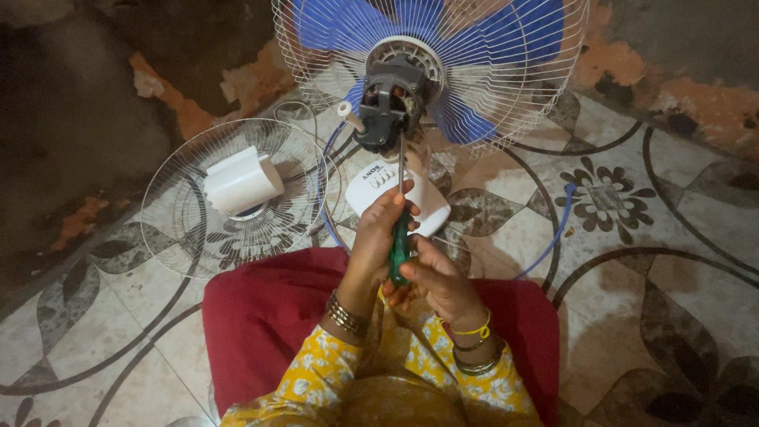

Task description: The person sits on the floor and uses a green screwdriver to work on the internal components of a blue electric fan. They repeatedly insert the screwdriver into the motor housing, turn it, and adjust wires or parts within the fan's central assembly.

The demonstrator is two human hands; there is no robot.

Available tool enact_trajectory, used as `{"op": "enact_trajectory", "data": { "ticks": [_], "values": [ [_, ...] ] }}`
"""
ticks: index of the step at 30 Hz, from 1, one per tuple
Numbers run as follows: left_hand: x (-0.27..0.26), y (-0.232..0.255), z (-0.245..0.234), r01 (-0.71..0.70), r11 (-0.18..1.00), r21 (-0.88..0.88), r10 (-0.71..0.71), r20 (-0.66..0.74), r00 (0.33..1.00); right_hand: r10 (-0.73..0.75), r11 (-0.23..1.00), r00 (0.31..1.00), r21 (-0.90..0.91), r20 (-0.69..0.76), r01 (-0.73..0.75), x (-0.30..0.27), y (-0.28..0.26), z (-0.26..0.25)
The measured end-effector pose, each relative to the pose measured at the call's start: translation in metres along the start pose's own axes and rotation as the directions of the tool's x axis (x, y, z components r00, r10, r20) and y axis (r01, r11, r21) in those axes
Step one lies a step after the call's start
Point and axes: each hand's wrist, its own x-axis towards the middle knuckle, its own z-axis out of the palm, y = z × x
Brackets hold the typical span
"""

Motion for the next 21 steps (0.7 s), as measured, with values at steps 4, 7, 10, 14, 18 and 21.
{"op": "enact_trajectory", "data": {
  "ticks": [4, 7, 10, 14, 18, 21],
  "values": [
    [-0.0001, 0.0013, -0.0004, -0.007, 1.0, -0.004, 0.007, 0.002, 1.0, -0.006, 1.0, 1.0, 0.013, 0.014, 0.006, 0.0029, 0.0024, -0.0004],
    [0.0011, 0.0009, -0.0036, 0.008, 0.999, -0.034, -0.008, -0.002, 1.0, -0.008, 0.998, 0.999, 0.065, 0.04, 0.006, 0.0044, 0.0037, -0.0006],
    [0.0023, -0.0004, -0.0071, 0.01, 1.0, -0.017, -0.01, -0.003, 1.0, -0.002, 0.997, 1.0, 0.076, 0.031, -0.001, 0.0035, 0.004, -0.0003],
    [0.0032, -0.0034, -0.009, -0.014, 1.0, 0.001, 0.014, -0.005, 1.0, 0.002, 0.997, 0.999, 0.076, 0.043, -0.005, 0.0037, 0.0032, -0.0012],
    [0.0018, -0.0048, -0.0078, -0.023, 0.999, 0.027, 0.024, -0.032, 0.999, 0.018, 0.996, 0.999, 0.082, 0.05, -0.022, 0.0029, 0.0024, -0.0016],
    [-0.0006, -0.0021, -0.0089, -0.001, 0.998, 0.059, 0.003, -0.036, 0.999, 0.015, 0.998, 0.999, 0.056, 0.031, -0.017, 0.0031, 0.0028, 0.0014]
  ]
}}
